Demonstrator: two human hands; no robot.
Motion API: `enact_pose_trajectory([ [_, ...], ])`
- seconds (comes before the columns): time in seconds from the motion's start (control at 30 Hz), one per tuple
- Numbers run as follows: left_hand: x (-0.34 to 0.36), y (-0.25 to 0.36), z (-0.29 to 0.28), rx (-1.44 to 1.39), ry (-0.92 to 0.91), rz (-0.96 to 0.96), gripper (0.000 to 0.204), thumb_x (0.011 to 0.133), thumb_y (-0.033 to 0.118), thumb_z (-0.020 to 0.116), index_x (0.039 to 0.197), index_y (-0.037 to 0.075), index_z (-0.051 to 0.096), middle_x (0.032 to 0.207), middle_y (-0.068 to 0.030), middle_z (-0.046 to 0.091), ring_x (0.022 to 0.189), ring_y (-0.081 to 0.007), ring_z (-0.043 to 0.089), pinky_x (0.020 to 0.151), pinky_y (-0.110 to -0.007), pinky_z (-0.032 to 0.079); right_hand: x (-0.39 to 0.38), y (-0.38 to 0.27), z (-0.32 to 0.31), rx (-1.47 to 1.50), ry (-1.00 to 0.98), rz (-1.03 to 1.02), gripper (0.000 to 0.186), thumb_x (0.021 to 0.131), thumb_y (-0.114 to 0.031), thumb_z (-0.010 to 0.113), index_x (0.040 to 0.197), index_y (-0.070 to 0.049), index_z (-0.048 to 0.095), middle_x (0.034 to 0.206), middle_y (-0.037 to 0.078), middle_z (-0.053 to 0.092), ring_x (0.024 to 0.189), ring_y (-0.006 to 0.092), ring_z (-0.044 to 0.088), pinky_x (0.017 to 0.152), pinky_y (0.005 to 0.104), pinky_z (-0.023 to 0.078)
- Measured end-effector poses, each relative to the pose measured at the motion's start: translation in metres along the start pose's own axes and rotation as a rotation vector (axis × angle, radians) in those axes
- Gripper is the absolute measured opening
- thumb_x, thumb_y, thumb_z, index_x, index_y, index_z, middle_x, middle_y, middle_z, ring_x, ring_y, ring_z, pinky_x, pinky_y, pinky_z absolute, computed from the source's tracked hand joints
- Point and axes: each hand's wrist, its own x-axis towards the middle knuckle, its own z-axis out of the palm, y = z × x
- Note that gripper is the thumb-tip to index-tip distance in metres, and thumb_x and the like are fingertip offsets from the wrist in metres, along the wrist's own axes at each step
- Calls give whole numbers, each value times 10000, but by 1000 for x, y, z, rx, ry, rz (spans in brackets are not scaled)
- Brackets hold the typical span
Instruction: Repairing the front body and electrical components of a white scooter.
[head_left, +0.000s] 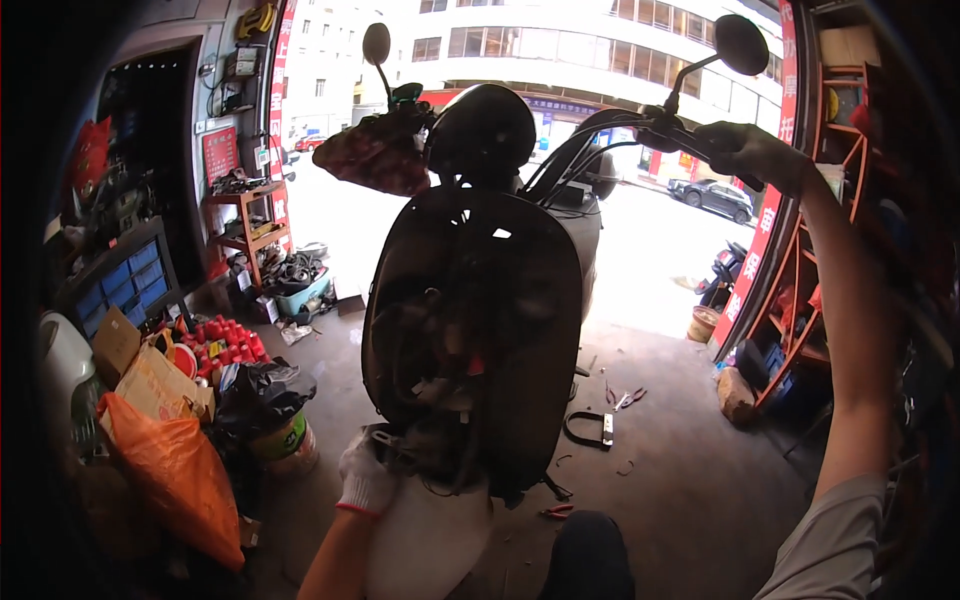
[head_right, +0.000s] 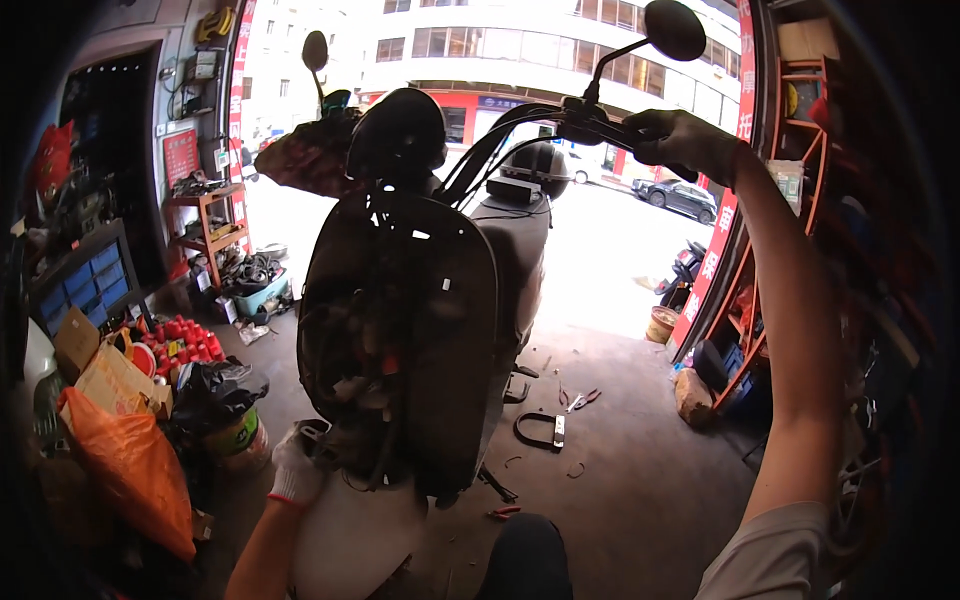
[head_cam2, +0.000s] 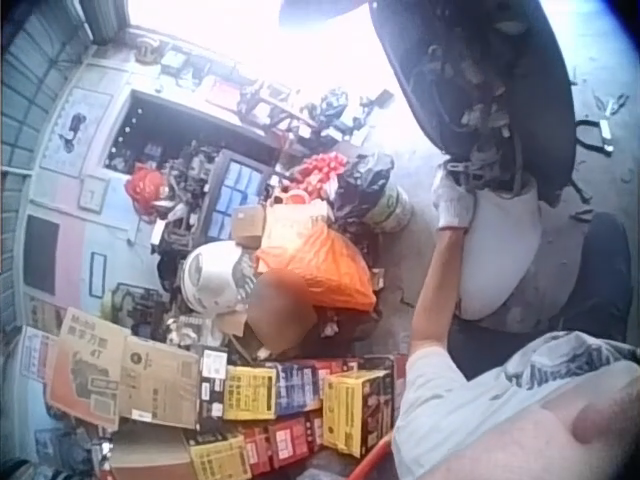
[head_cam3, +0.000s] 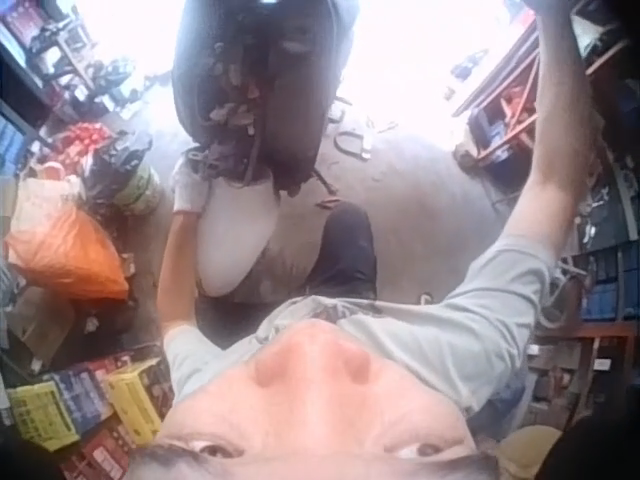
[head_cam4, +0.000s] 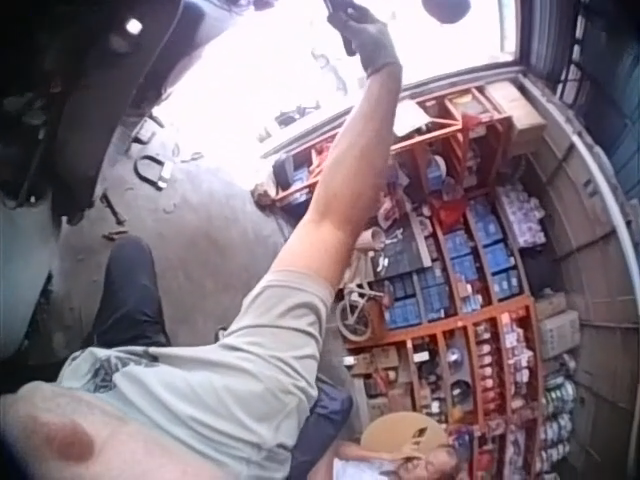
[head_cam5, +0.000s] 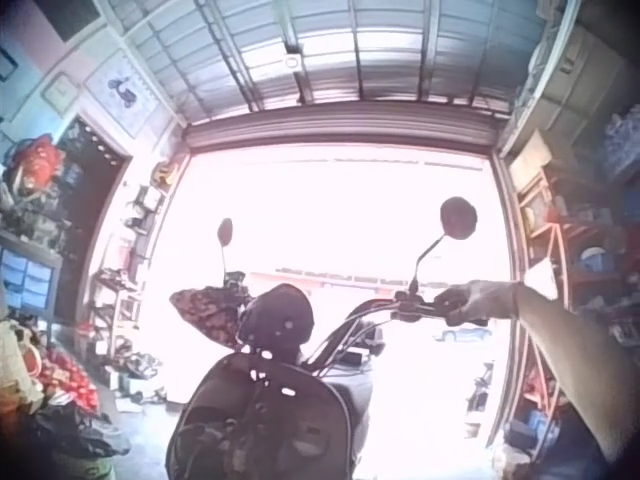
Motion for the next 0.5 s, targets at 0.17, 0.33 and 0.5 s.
enact_pose_trajectory([
  [0.17,-1,34,-8,82,17,58,292,813,197,695,1078,80,658,1012,-144,684,991,-309,665,846,-393,523,-4,12,-4,-40,72,15,499,882,-187,692,1332,-29,549,1147,94,674,1007,147,616,924,285,478],
  [0.33,17,38,-26,-94,349,253,228,850,85,617,1062,12,658,982,-154,692,911,-246,673,818,-354,516,-22,-7,-17,-114,-5,-16,648,915,-422,632,1386,0,494,1194,111,633,1120,182,564,1018,309,403],
  [0.5,56,125,-42,-88,548,504,208,891,128,613,1065,29,667,1023,-159,665,958,-333,659,831,-396,516,-24,9,-25,-131,-14,6,633,916,-406,641,1385,-5,498,1149,92,639,1059,168,570,991,307,419],
])
